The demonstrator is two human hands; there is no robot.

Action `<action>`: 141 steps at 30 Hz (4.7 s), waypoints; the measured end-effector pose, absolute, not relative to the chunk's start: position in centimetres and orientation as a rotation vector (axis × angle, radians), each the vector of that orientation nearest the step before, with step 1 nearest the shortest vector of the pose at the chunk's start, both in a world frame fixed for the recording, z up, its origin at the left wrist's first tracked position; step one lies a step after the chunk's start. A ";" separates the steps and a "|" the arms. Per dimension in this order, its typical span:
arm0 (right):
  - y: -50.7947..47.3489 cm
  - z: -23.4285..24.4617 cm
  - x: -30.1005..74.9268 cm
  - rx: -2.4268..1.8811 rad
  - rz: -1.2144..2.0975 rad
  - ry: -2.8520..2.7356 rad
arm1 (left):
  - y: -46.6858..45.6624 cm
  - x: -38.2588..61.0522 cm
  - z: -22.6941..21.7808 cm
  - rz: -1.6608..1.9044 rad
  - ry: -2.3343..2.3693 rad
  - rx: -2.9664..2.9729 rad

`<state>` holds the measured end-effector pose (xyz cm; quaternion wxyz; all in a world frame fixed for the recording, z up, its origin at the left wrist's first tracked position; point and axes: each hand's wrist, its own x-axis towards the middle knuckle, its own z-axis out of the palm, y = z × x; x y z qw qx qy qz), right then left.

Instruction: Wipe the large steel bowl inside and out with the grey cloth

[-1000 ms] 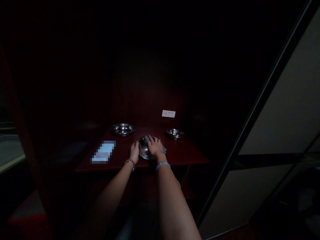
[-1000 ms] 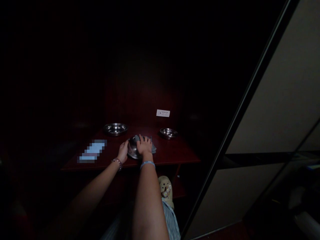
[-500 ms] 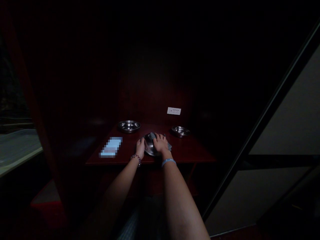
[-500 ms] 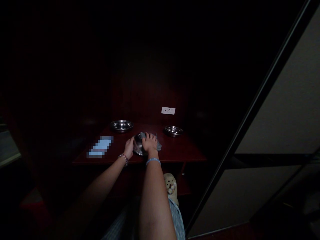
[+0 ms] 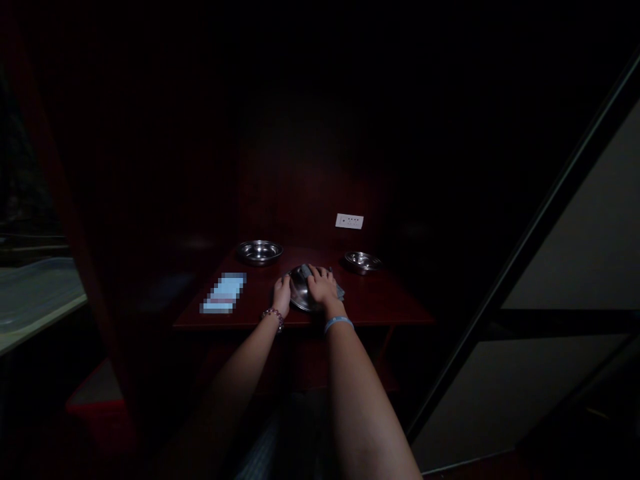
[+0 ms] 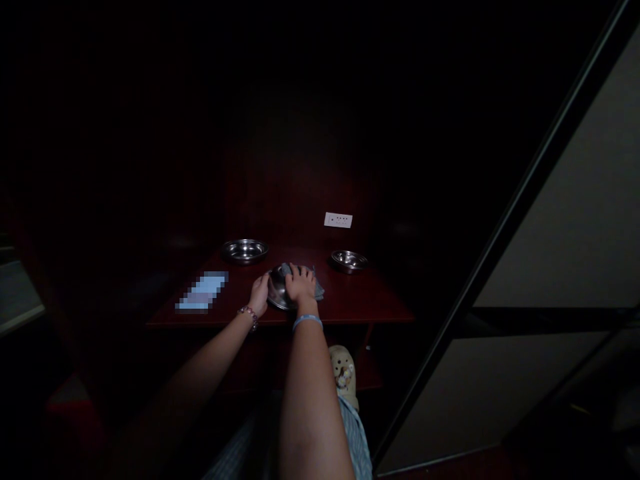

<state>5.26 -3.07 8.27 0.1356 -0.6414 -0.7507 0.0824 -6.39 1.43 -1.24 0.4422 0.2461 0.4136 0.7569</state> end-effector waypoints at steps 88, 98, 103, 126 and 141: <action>-3.2 7.9 5.4 -1.790 0.254 -2.075 | 1.5 -6.3 -1.5 1.863 1.024 0.621; -2.9 7.7 5.3 -1.813 0.219 -2.121 | 1.5 -6.3 -1.6 1.877 1.031 0.658; -2.9 7.8 5.4 -1.837 0.188 -2.154 | 1.4 -6.2 -1.4 1.882 1.017 0.626; -3.2 8.2 5.2 -1.870 0.214 -2.164 | 1.3 -6.3 -1.2 1.862 1.034 0.598; -3.1 8.2 5.4 -1.837 0.220 -2.179 | 1.8 -6.4 -2.0 1.909 0.969 0.624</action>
